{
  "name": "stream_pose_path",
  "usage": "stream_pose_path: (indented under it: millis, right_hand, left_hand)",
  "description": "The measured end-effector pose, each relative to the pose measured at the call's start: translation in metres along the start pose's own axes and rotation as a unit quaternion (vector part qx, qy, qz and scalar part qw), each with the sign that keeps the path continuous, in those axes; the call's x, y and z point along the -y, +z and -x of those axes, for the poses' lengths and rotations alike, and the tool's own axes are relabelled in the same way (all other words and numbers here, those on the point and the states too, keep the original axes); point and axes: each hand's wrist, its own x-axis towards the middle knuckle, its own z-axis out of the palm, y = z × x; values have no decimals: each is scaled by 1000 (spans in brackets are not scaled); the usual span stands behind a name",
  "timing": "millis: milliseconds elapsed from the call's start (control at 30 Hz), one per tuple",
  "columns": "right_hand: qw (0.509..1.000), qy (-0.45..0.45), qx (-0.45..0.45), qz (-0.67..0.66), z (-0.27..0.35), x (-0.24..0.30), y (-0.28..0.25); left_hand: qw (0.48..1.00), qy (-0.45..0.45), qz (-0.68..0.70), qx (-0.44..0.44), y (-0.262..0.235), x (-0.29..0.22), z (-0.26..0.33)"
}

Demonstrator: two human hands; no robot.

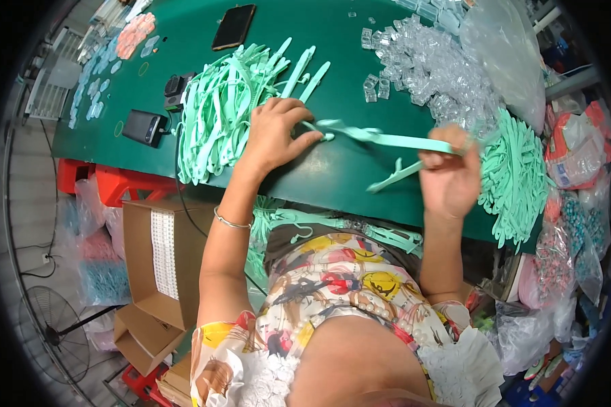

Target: Attaching plastic clips to green fabric straps at a production table.

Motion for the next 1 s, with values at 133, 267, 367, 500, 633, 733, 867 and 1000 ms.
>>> stream_pose_path:
  millis: [133,267,367,500,633,733,867,1000]
  right_hand:
    - [992,-97,-22,84,5,28,10]
    - [979,-25,49,197,12,44,-4]
    - [982,64,18,175,19,42,-4]
    - [983,161,-6,85,30,32,-7]
    - [981,165,-31,101,41,29,-7]
    - [976,187,-41,100,36,26,-11]
    - [970,205,-40,122,38,17,-8]
    - [965,224,-31,131,41,3,-3]
  left_hand:
    - [998,4,-50,-23,-8,-24,-9]
    - [996,-8,-67,-66,11,-48,-39]
    - [995,-65,-48,-56,41,-57,-71]
    - [991,-92,-87,-39,74,-51,-94]
    - [982,-160,63,74,67,-49,-95]
    - [982,-138,101,76,58,-47,-81]
    - [891,-140,425,78,27,-76,-42]
    - [670,-204,699,143,-2,-103,-4]
